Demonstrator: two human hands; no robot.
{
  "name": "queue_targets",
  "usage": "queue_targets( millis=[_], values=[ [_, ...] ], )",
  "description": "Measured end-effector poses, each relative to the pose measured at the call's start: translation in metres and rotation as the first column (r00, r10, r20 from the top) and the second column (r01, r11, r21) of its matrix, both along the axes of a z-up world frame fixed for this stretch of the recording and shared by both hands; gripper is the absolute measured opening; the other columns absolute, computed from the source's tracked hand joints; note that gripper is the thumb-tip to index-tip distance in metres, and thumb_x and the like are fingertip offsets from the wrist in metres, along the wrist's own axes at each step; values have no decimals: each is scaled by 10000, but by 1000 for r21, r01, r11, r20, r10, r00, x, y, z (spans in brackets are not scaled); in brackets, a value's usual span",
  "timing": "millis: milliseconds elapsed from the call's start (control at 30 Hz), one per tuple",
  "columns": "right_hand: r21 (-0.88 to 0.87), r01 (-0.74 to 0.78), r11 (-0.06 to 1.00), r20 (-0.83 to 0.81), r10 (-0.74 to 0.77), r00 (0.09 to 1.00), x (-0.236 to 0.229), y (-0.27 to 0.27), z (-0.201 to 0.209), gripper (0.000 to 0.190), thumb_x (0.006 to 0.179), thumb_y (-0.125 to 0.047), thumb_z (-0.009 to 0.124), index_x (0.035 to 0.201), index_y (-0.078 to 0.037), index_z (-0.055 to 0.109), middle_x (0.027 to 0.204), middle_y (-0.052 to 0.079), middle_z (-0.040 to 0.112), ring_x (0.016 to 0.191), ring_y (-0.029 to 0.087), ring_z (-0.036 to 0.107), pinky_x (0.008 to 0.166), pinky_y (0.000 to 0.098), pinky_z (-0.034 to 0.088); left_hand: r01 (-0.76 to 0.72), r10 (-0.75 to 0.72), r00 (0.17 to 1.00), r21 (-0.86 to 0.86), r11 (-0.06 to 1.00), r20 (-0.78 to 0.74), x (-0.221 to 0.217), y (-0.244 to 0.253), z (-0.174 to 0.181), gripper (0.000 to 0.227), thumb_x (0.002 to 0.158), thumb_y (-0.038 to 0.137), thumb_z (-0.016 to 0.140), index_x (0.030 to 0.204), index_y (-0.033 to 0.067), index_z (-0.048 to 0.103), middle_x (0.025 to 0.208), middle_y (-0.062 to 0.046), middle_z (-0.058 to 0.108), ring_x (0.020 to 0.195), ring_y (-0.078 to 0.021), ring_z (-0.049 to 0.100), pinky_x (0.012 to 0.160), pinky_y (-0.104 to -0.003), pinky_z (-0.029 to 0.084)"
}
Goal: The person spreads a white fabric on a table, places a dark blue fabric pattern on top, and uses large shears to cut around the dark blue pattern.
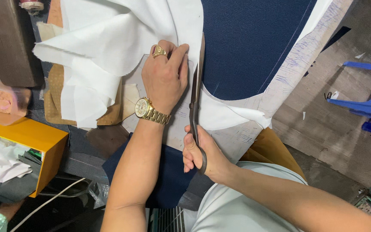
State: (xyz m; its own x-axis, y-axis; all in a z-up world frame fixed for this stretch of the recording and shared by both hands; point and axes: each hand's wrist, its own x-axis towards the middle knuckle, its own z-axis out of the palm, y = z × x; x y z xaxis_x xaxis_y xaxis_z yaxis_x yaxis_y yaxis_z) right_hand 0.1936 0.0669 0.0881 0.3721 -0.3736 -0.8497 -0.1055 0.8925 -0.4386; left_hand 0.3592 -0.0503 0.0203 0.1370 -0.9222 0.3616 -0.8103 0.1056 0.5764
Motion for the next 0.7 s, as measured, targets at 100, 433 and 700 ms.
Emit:
queue_targets(
  millis=[100, 433, 700],
  values=[
    [28, 12, 1000, -63, -11, 998, 8, -6, 4, 572, 938, -594, 572, 1253, -140, 427, 621, 20, 313, 426, 128, 409, 476, 361, 548, 8, -8, 1000, -3, 1000, -12, 0, -1, 0, 127, 1035, 72, 684, 1154, 103, 716, 1001, -101, 574, 758, -364, 549, 726, -487, 502],
    [-13, -14, 1000, -83, 13, 996, 15, -22, 4, 661, 907, -624, 551, 1298, -101, 444, 626, 32, 339, 452, 142, 431, 524, 392, 583, 14, -14, 1000, 6, 1000, -10, 2, 0, 1, 141, 1033, 53, 658, 1155, 97, 713, 1000, -101, 553, 758, -356, 533, 702, -479, 485],
    [-20, -60, 998, -87, 58, 994, 10, -35, 10, 718, 861, -683, 523, 1259, -89, 451, 620, 27, 353, 458, 141, 443, 541, 395, 606, 15, -15, 1000, -1, 1000, -5, 2, -1, -3, 154, 1026, 57, 665, 1166, 95, 719, 999, -108, 558, 754, -362, 548, 732, -482, 496]
  ],
)
